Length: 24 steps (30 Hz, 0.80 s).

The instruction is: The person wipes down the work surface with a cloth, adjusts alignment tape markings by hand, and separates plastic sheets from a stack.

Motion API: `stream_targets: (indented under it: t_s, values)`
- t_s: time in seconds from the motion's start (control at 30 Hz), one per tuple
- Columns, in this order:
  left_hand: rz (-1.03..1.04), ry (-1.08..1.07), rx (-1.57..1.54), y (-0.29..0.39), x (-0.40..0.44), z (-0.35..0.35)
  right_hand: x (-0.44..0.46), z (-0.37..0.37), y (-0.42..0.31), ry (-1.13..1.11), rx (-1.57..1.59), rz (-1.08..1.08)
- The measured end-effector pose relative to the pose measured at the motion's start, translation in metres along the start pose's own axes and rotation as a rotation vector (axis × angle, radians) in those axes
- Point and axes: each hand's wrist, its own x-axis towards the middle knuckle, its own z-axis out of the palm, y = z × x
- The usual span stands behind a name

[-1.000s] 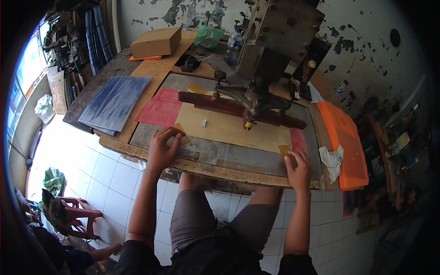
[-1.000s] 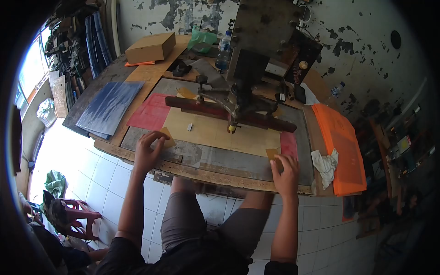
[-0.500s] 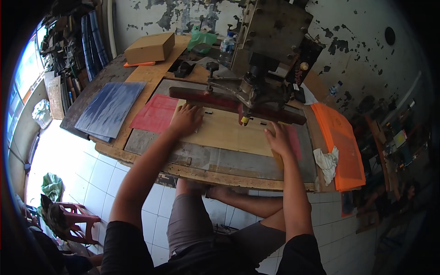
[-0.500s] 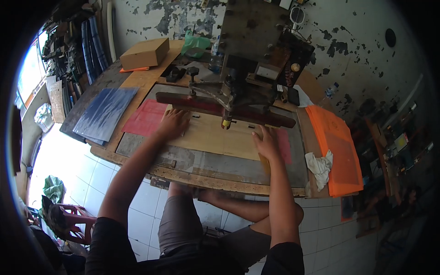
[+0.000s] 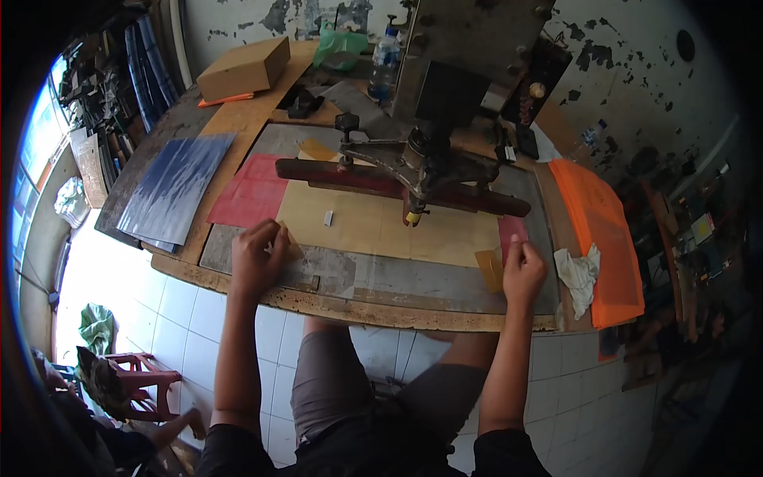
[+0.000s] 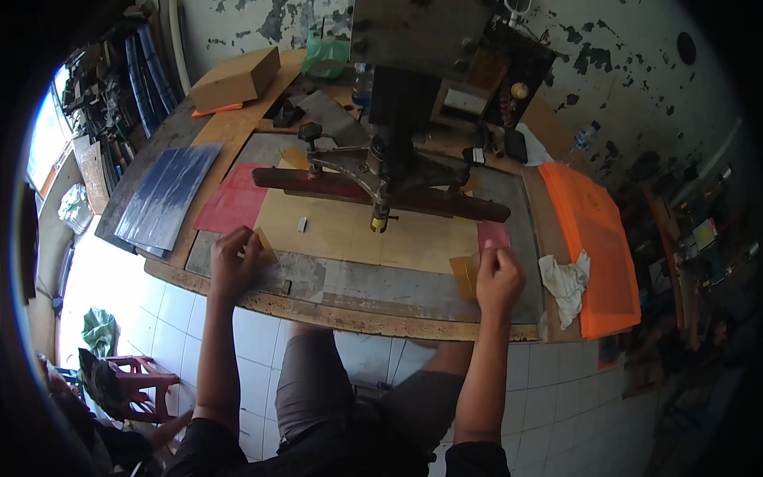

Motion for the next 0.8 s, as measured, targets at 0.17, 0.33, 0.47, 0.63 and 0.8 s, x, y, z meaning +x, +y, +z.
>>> stream_targets:
  t_s: [0.17,0.33,0.47,0.63,0.8]
  values:
    - [0.001,0.072,-0.081,0.005,0.005,0.008,0.003,-0.002,-0.005,0.111,0.074,-0.036]
    - [0.053,0.122,-0.093,-0.001,-0.001,0.001,-0.001,-0.006,-0.006,0.235,0.141,-0.109]
    - [0.038,0.185,-0.133,-0.002,-0.005,0.0,-0.008,-0.009,-0.005,0.285,0.178,-0.103]
    - [0.033,0.213,-0.178,-0.001,-0.005,-0.002,-0.007,-0.014,-0.011,0.294,0.161,-0.224]
    - [0.048,0.218,-0.175,-0.001,-0.005,-0.002,-0.01,-0.011,-0.004,0.279,0.161,-0.241]
